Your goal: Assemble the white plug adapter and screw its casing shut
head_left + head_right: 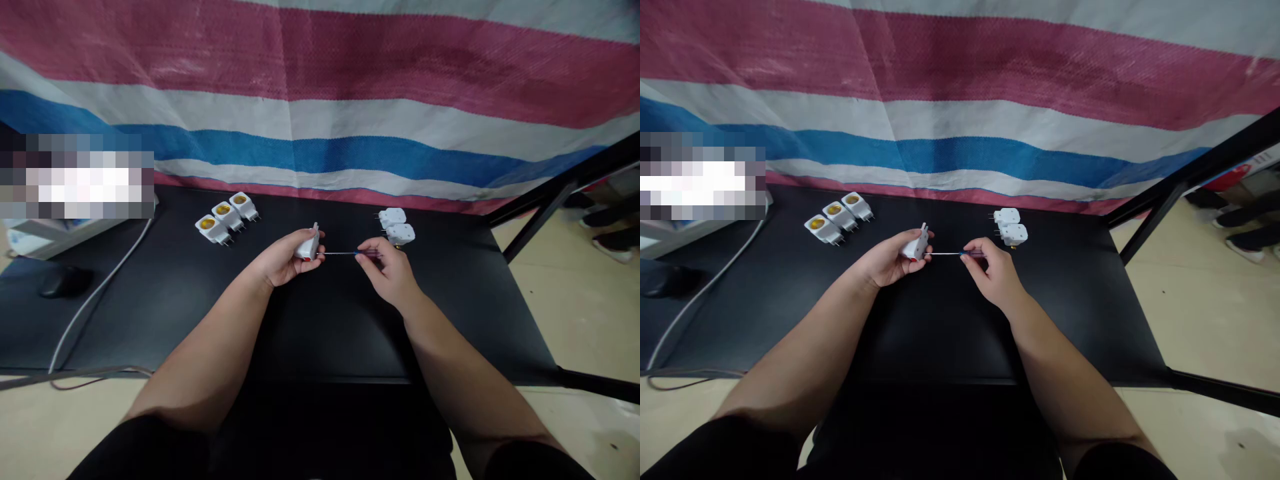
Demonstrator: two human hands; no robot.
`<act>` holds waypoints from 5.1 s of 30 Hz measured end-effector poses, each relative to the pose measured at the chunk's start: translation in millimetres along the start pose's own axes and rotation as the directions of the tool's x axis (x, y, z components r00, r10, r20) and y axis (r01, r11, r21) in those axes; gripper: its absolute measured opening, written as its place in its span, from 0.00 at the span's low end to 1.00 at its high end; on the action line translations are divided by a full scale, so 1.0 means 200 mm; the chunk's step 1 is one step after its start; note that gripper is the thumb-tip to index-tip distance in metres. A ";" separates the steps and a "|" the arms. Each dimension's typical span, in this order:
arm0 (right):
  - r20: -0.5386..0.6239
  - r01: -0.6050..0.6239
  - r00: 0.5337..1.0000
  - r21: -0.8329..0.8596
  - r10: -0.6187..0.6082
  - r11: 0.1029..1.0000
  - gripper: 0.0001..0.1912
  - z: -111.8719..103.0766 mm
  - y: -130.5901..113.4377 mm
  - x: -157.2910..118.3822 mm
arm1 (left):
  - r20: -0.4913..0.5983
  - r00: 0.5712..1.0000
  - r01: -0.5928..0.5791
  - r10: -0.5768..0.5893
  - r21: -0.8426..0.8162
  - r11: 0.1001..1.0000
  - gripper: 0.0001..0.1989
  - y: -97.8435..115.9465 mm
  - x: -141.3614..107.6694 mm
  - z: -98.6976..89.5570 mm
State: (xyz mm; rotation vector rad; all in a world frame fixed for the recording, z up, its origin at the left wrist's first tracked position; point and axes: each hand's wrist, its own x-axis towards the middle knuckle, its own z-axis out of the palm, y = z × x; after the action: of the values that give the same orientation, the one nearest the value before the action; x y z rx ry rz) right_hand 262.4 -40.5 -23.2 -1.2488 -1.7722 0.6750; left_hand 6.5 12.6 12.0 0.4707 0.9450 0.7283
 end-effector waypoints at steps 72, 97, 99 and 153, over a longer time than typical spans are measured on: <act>0.157 -0.038 0.987 -0.049 0.045 0.998 0.15 -0.06 -0.02 0.03 | 0.031 0.996 -0.082 0.078 0.120 0.989 0.07 -0.02 -0.01 0.00; 0.155 -0.062 0.986 -0.024 0.065 0.998 0.24 -0.05 0.01 0.04 | 0.088 0.994 -0.075 0.067 0.086 0.994 0.09 -0.02 0.00 -0.03; 0.162 -0.059 0.985 0.022 0.054 0.998 0.22 -0.05 0.00 0.04 | 0.095 0.994 -0.070 0.062 0.088 0.994 0.09 -0.02 0.00 -0.03; 0.175 -0.188 0.968 0.042 0.179 0.981 0.20 0.03 -0.05 0.03 | 0.054 0.967 -0.253 0.247 0.204 0.946 0.15 -0.04 0.02 -0.04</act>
State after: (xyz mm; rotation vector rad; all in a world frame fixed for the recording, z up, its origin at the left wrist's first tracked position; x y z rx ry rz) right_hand 252.2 -39.3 -15.7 -1.3609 -1.7735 0.9582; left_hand 4.3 10.9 -0.4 0.7960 0.9505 0.8527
